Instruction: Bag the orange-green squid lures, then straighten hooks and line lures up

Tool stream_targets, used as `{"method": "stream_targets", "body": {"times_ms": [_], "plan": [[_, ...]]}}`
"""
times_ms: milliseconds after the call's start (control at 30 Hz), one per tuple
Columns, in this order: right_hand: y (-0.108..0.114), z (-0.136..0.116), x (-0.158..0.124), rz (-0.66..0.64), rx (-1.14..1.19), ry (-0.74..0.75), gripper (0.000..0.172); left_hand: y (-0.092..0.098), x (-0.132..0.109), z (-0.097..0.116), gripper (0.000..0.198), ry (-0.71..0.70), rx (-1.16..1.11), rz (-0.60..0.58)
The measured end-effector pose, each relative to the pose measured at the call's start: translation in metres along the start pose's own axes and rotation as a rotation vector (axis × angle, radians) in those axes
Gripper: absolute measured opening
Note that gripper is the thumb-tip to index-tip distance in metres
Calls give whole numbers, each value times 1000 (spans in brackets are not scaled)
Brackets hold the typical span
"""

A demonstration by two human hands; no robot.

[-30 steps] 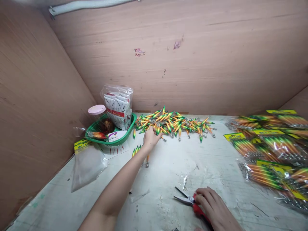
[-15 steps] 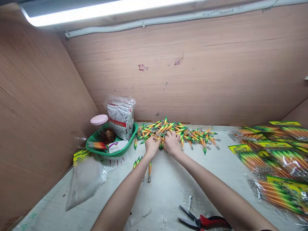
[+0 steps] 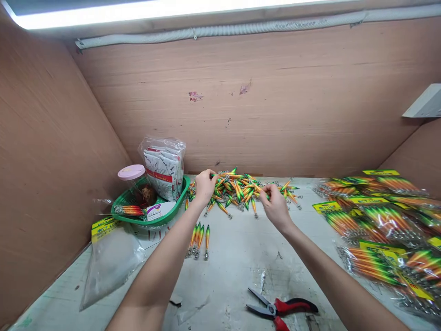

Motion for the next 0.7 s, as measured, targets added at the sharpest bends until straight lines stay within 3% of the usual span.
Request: {"method": "stream_targets", "body": {"times_ms": [133,300,400,533,700], "plan": [[37,24,-23,78,154,-90,29,5,26,12,8,-106,-16,-30],[66,53,-45,157,324,-219,40,8,38,20,2,-159,-17,-49],[75,67,-56,201,425,-301,44,8,38,19,7,-148,-35,-19],[82,80,-67,245,553,-383,48,-1,35,13,8,-131,-77,-69],[83,88,-77,267,655,-453,48,-9,37,2,25,-43,-129,-92]]}}
Point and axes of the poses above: each hand's wrist, its own x-axis towards the middle knuckle, its own y-axis out of the back of the hand, z = x × y, the point moved 4 cm from there along x, towards the middle knuckle, and after that the axes turned 3 degrees about y, right-handed, at the moved point
